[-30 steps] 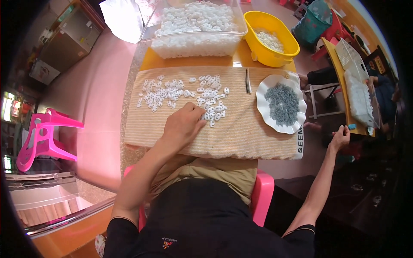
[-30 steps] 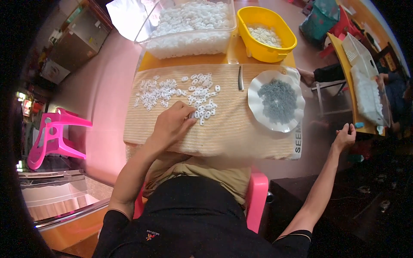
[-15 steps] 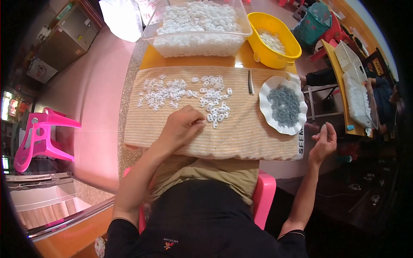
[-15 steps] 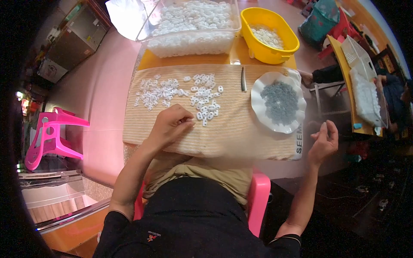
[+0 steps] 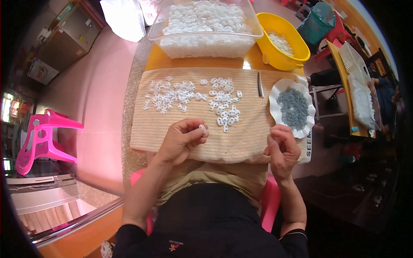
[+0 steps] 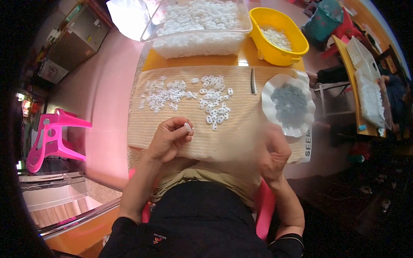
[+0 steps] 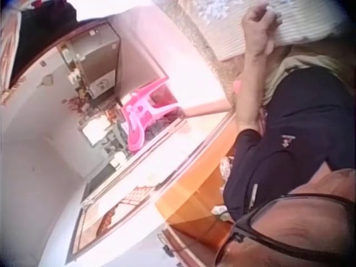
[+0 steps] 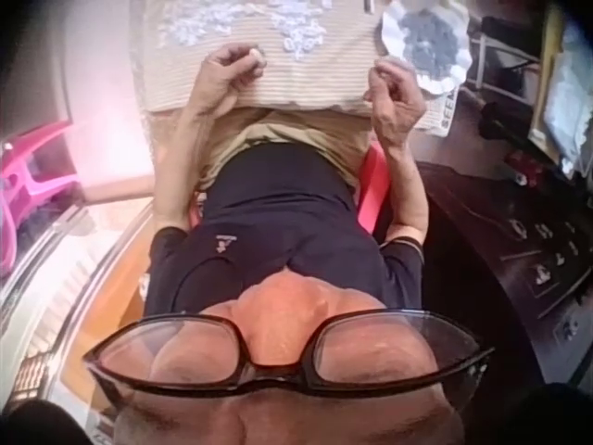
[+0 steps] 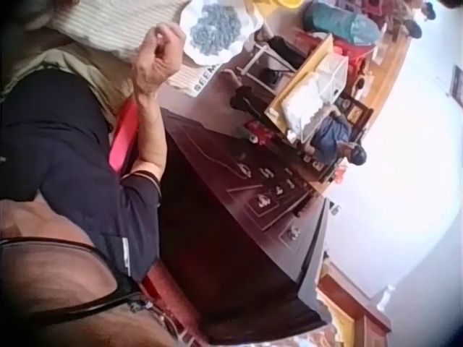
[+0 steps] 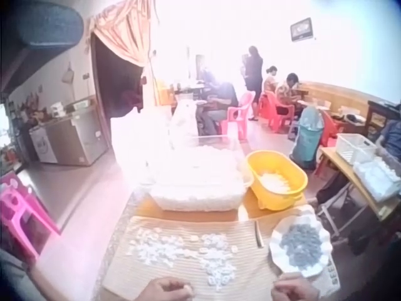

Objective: Removing excess plastic and cleaning small white plastic components using a utility blade.

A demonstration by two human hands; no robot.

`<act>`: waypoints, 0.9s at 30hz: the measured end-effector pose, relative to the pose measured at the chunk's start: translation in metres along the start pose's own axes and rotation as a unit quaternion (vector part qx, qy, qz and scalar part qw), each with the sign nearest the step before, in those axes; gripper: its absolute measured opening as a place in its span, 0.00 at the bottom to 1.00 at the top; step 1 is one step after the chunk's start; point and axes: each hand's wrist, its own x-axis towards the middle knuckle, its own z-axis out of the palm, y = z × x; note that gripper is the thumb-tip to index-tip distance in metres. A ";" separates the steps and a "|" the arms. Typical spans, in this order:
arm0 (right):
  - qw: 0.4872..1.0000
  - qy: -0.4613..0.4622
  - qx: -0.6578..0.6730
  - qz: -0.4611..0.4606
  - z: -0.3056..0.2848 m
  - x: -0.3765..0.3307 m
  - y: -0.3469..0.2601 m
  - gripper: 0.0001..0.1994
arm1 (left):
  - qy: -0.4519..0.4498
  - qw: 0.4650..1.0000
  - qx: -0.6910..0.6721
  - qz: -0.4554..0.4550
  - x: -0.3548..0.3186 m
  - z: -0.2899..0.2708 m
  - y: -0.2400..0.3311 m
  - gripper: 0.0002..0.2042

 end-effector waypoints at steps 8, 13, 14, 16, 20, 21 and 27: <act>0.996 -0.079 -0.046 0.011 0.015 -0.004 -0.002 0.06 | -0.016 0.991 -0.125 -0.041 -0.002 -0.008 -0.005 0.10; 0.994 -0.092 -0.051 0.036 0.018 -0.004 -0.001 0.05 | -0.058 0.984 -0.159 -0.050 -0.002 -0.009 -0.006 0.11; 0.993 -0.095 -0.053 0.039 0.019 -0.004 -0.001 0.05 | -0.057 0.984 -0.159 -0.051 -0.003 -0.010 -0.006 0.11; 0.993 -0.100 -0.053 0.042 0.022 -0.004 0.001 0.05 | -0.066 0.981 -0.177 -0.051 -0.004 -0.011 -0.004 0.11; 0.991 -0.116 -0.045 0.041 0.026 0.000 0.000 0.05 | -0.078 0.975 -0.202 -0.049 -0.005 -0.013 -0.004 0.11; 0.991 -0.117 -0.045 0.042 0.027 0.001 -0.002 0.05 | -0.083 0.973 -0.210 -0.048 -0.005 -0.012 -0.004 0.12; 0.988 -0.126 -0.085 -0.010 0.029 0.016 -0.008 0.07 | -0.088 0.970 -0.220 -0.053 -0.004 -0.010 -0.007 0.12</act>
